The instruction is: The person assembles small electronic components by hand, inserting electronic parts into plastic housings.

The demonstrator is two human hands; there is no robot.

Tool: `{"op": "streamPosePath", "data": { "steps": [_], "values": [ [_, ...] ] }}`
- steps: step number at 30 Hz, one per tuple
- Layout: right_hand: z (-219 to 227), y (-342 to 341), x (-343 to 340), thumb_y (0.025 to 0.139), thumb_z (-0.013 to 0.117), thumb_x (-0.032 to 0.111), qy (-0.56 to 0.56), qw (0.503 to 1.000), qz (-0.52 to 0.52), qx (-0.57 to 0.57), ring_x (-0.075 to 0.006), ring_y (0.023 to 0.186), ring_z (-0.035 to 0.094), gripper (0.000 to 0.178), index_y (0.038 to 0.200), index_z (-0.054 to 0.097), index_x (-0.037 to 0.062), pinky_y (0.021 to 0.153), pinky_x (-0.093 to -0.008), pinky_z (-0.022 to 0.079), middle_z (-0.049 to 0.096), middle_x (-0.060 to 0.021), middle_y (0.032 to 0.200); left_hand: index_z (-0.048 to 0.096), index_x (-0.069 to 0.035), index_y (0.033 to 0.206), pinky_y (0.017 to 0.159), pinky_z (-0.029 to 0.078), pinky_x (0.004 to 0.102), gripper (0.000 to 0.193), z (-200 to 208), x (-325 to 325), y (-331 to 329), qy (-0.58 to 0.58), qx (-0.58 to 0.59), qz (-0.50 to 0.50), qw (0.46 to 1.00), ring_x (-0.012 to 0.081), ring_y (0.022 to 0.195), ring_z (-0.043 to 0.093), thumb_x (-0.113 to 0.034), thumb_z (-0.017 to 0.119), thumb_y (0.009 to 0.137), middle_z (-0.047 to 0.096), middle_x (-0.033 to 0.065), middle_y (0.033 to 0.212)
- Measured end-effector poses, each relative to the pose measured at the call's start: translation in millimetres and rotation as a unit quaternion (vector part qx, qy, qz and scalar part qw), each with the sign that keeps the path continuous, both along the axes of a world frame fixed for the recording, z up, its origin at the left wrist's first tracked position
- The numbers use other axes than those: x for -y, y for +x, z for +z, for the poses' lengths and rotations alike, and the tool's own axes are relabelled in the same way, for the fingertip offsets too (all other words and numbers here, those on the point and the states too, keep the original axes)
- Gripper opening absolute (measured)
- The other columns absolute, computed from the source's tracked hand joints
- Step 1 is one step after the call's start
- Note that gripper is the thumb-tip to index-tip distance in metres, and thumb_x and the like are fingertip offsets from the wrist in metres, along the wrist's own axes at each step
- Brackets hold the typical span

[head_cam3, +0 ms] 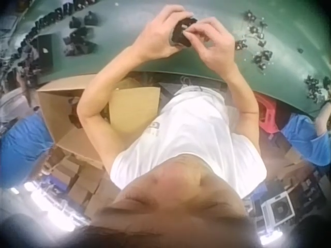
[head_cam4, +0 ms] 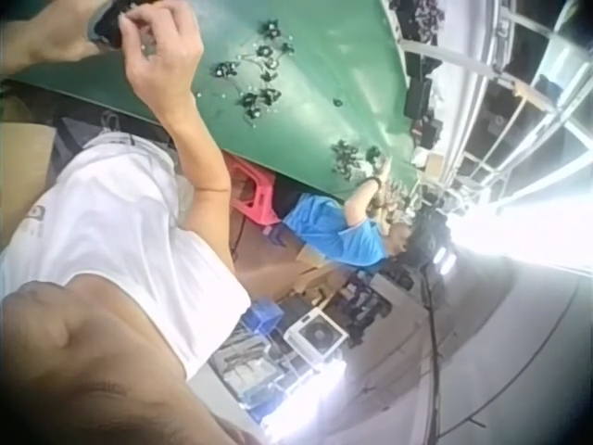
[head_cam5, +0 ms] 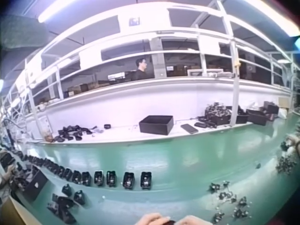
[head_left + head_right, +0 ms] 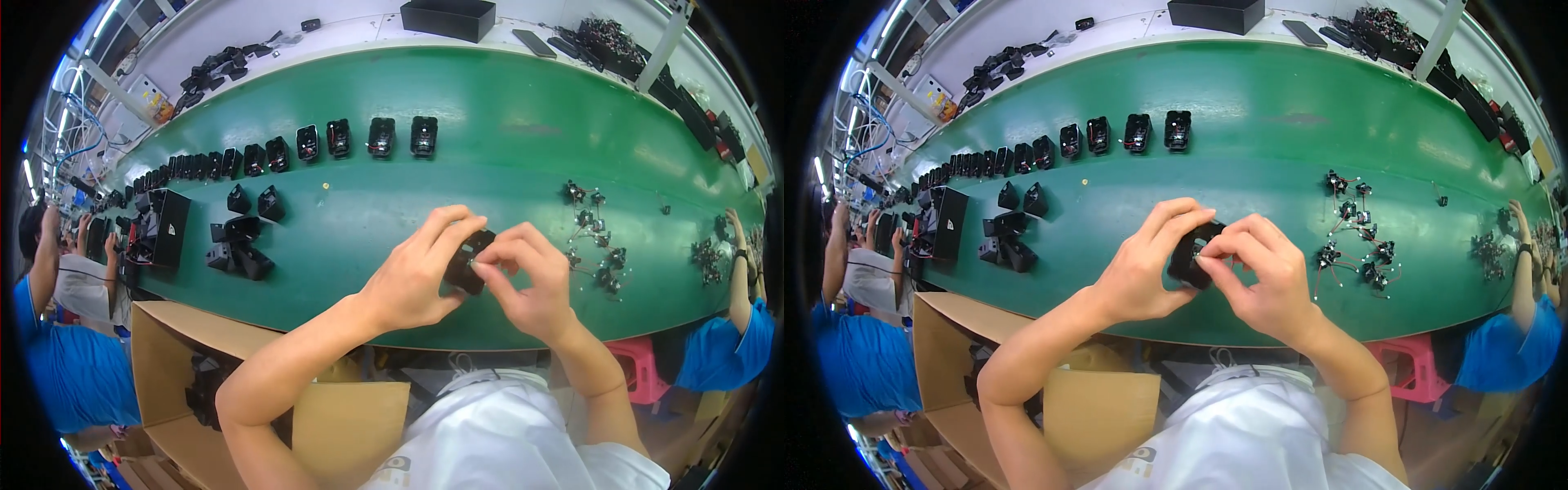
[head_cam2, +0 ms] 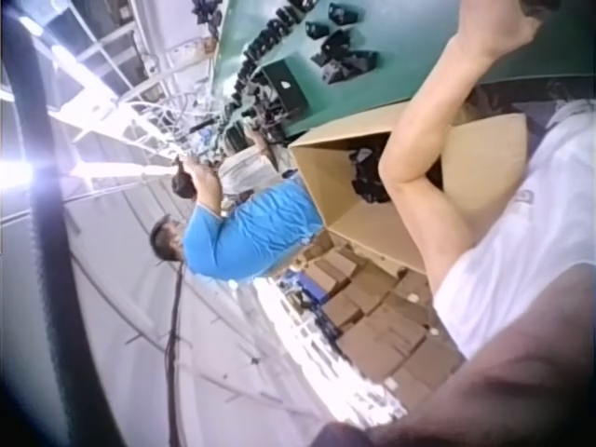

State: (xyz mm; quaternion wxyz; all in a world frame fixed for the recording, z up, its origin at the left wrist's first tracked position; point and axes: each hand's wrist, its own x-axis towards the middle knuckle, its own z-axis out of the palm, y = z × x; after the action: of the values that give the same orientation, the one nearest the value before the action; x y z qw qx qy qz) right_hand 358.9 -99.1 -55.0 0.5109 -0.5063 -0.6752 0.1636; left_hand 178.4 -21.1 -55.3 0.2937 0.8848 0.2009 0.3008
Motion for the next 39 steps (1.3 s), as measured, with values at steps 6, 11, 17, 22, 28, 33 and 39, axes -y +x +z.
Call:
{"op": "streamPosePath", "data": {
  "steps": [6, 11, 17, 22, 28, 33, 39],
  "values": [
    [1.2, 11.9, -4.9, 0.076, 0.076, -0.004, -0.020, 0.999, 0.050, -0.004, -0.0146, 0.068, 0.061, 0.012, 0.085, 0.068, 0.0012, 0.061, -0.0268, 0.051, 0.063, -0.0085, 0.083, 0.054, 0.001, 0.118, 0.088, 0.052, 0.0345, 0.051, 8.0, -8.6, -10.3, -0.268, 0.032, -0.069, 0.961, 0.0281, 0.104, 0.065, 0.006, 0.057, 0.066, 0.064, 0.0143, 0.107],
    [1.9, 16.2, -6.3, 0.070, 0.081, -0.001, 0.039, 0.989, 0.125, 0.064, -0.0197, 0.070, 0.062, 0.018, 0.084, 0.071, 0.0049, 0.060, -0.0298, 0.051, 0.064, -0.0070, 0.084, 0.055, 0.001, 0.115, 0.087, 0.047, 0.0250, 0.053, 5.2, -16.9, -14.2, -0.457, 0.030, -0.111, 0.882, 0.0125, 0.094, 0.059, -0.001, 0.054, 0.062, 0.061, 0.0056, 0.102],
    [9.3, 10.8, -10.5, 0.069, 0.081, 0.002, 0.076, 0.970, 0.217, 0.082, -0.0214, 0.071, 0.061, 0.020, 0.085, 0.071, 0.0083, 0.060, -0.0319, 0.050, 0.063, -0.0057, 0.084, 0.055, 0.000, 0.113, 0.076, 0.043, 0.0202, 0.055, 10.9, -25.5, -18.6, -0.547, -0.028, -0.178, 0.817, 0.0082, 0.088, 0.056, -0.005, 0.056, 0.058, 0.059, 0.0018, 0.096],
    [11.6, 10.6, -12.0, 0.070, 0.081, 0.002, 0.050, 0.968, 0.233, 0.082, -0.0216, 0.072, 0.060, 0.020, 0.085, 0.071, 0.0078, 0.061, -0.0324, 0.049, 0.063, -0.0055, 0.085, 0.054, -0.001, 0.113, 0.069, 0.043, 0.0209, 0.050, 6.1, -21.9, -18.6, -0.532, -0.022, -0.208, 0.820, 0.0079, 0.088, 0.053, -0.005, 0.050, 0.063, 0.058, 0.0015, 0.097],
    [1.4, 4.5, -8.7, 0.070, 0.081, 0.002, 0.065, 0.971, 0.213, 0.084, -0.0218, 0.074, 0.060, 0.020, 0.086, 0.071, 0.0078, 0.062, -0.0321, 0.048, 0.063, -0.0058, 0.086, 0.055, -0.002, 0.111, 0.068, 0.041, 0.0212, 0.050, 7.3, -25.3, -18.9, -0.527, -0.018, -0.193, 0.827, 0.0074, 0.085, 0.051, -0.005, 0.048, 0.062, 0.058, 0.0001, 0.093],
    [12.5, 3.8, -5.4, 0.070, 0.081, 0.003, -0.002, 0.974, 0.196, 0.110, -0.0246, 0.086, 0.060, 0.022, 0.090, 0.071, 0.0085, 0.072, -0.0356, 0.050, 0.063, -0.0089, 0.098, 0.048, -0.002, 0.119, 0.071, 0.041, 0.0220, 0.061, -6.8, -23.7, -17.5, -0.505, 0.031, -0.165, 0.847, 0.0101, 0.085, 0.053, -0.009, 0.050, 0.058, 0.058, 0.0031, 0.094],
    [9.2, 9.2, -8.5, 0.070, 0.081, 0.004, -0.011, 0.977, 0.200, 0.068, -0.0356, 0.120, 0.054, 0.027, 0.095, 0.071, 0.0092, 0.098, -0.0461, 0.046, 0.060, -0.0153, 0.127, 0.031, -0.004, 0.143, 0.078, 0.047, 0.0268, 0.092, 12.1, -22.6, -12.4, -0.546, 0.036, -0.097, 0.832, 0.0187, 0.091, 0.058, -0.009, 0.048, 0.052, 0.058, 0.0104, 0.096]
  ]
}}
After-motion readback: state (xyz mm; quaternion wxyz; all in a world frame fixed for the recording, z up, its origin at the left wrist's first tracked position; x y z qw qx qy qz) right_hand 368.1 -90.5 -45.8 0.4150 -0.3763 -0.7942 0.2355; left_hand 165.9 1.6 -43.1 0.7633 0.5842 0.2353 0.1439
